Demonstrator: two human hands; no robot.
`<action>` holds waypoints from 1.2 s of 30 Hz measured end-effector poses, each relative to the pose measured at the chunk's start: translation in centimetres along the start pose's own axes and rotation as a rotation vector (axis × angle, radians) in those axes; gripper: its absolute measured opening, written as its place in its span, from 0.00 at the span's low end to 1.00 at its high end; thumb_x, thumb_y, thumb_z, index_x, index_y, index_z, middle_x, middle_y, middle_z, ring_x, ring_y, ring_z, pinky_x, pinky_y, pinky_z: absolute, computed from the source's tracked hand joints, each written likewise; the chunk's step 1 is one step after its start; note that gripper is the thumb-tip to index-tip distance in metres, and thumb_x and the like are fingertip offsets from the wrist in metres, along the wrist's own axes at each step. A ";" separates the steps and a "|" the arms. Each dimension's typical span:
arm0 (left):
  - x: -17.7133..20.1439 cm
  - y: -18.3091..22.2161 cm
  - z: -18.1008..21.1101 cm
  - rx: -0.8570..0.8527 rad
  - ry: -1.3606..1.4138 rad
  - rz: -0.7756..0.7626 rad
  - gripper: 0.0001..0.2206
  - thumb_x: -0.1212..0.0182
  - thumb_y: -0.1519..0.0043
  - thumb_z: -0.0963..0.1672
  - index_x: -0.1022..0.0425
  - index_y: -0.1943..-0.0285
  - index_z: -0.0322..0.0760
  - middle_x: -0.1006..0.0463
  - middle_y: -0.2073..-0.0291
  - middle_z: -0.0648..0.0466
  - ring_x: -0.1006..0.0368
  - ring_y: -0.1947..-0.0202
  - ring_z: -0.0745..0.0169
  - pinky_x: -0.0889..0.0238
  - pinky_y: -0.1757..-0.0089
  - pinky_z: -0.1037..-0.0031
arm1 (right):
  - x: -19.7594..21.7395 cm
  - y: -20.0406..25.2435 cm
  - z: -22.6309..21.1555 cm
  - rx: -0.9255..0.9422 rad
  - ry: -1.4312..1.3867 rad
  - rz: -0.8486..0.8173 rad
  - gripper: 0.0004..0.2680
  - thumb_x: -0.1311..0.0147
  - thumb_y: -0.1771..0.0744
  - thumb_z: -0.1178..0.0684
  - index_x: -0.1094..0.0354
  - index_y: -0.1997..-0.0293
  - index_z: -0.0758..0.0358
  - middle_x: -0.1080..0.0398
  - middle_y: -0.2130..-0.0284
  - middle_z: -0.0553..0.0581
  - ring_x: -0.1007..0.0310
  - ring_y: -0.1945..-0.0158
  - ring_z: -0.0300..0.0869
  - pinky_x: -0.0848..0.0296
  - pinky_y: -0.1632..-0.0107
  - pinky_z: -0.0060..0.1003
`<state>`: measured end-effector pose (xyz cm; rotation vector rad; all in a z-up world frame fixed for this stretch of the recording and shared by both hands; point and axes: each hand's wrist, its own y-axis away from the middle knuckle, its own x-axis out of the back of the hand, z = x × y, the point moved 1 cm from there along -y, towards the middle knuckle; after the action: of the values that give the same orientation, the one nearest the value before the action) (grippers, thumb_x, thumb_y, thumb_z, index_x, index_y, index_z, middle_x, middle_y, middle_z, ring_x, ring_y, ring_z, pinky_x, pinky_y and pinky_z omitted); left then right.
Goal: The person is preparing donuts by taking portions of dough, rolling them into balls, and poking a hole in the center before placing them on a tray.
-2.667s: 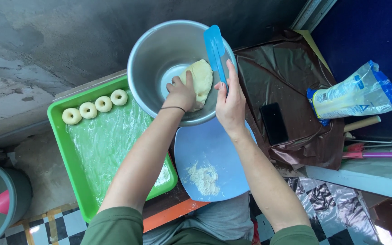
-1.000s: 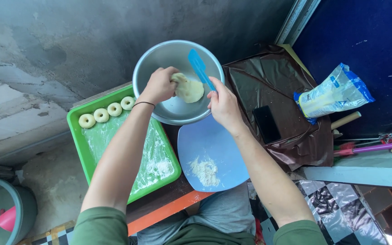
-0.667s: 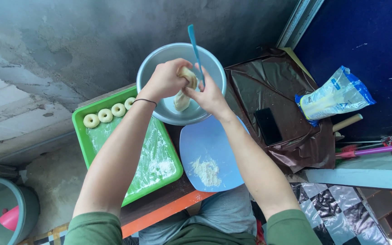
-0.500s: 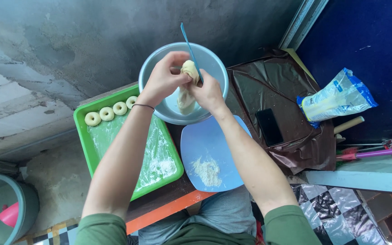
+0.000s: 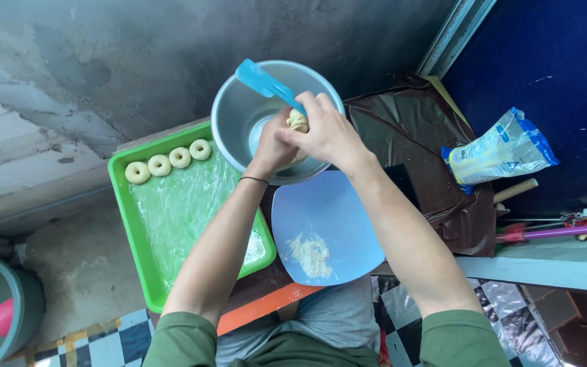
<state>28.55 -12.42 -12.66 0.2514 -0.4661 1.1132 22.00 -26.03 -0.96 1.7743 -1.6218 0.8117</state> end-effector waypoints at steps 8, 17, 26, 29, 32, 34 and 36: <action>1.5 1.7 1.6 -0.224 0.364 0.047 0.47 0.30 0.45 0.40 0.60 0.19 0.45 0.24 0.45 0.29 0.30 0.41 0.24 0.36 0.44 0.41 | -2.2 -1.1 0.8 0.322 0.048 0.031 0.17 0.57 0.27 0.37 0.44 0.44 0.63 0.36 0.61 0.65 0.26 0.51 0.63 0.25 0.50 0.54; 0.9 1.1 0.6 -0.110 0.348 0.149 0.50 0.24 0.47 0.44 0.59 0.19 0.40 0.22 0.57 0.44 0.25 0.48 0.37 0.32 0.46 0.50 | -0.3 -3.3 2.3 0.395 0.095 -0.046 0.11 0.43 0.32 0.51 0.31 0.44 0.58 0.30 0.61 0.62 0.24 0.55 0.57 0.22 0.54 0.48; 1.1 0.5 2.8 0.109 0.047 0.068 0.14 0.33 0.45 0.52 0.24 0.54 0.51 0.18 0.62 0.55 0.22 0.51 0.48 0.30 0.51 0.57 | 0.1 -1.6 1.4 0.255 -0.130 0.111 0.13 0.37 0.34 0.45 0.28 0.47 0.55 0.28 0.59 0.63 0.24 0.59 0.56 0.24 0.57 0.49; 1.7 0.4 3.7 -0.157 -0.132 0.113 0.12 0.31 0.44 0.51 0.25 0.60 0.46 0.27 0.66 0.52 0.24 0.58 0.41 0.29 0.60 0.57 | -0.8 -0.9 2.1 0.217 -0.100 0.319 0.16 0.37 0.33 0.36 0.26 0.45 0.50 0.30 0.55 0.55 0.24 0.57 0.49 0.22 0.55 0.41; 3.2 0.8 6.2 -0.222 -0.526 0.255 0.11 0.25 0.49 0.48 0.22 0.65 0.44 0.36 0.64 0.54 0.28 0.61 0.47 0.28 0.63 0.60 | -0.6 0.5 2.0 0.033 -0.191 0.480 0.11 0.51 0.29 0.33 0.27 0.45 0.35 0.32 0.57 0.45 0.27 0.60 0.40 0.25 0.54 0.36; 4.5 0.1 6.6 -0.190 -0.472 0.161 0.13 0.26 0.49 0.46 0.24 0.61 0.40 0.33 0.65 0.51 0.26 0.60 0.42 0.27 0.61 0.55 | -1.9 1.1 2.5 -0.048 -0.470 0.482 0.12 0.55 0.28 0.38 0.27 0.46 0.45 0.33 0.64 0.47 0.31 0.70 0.35 0.30 0.66 0.29; 5.5 -0.2 7.0 -0.157 -0.418 0.069 0.15 0.28 0.48 0.44 0.26 0.56 0.37 0.31 0.65 0.48 0.24 0.60 0.37 0.26 0.59 0.50 | -3.7 1.6 3.4 -0.126 -0.749 0.476 0.13 0.59 0.27 0.44 0.26 0.47 0.56 0.34 0.71 0.49 0.36 0.79 0.31 0.34 0.78 0.23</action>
<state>29.07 -11.03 -3.83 0.3330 -0.9361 1.0860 20.32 -26.47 -5.97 1.7198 -2.5790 0.2012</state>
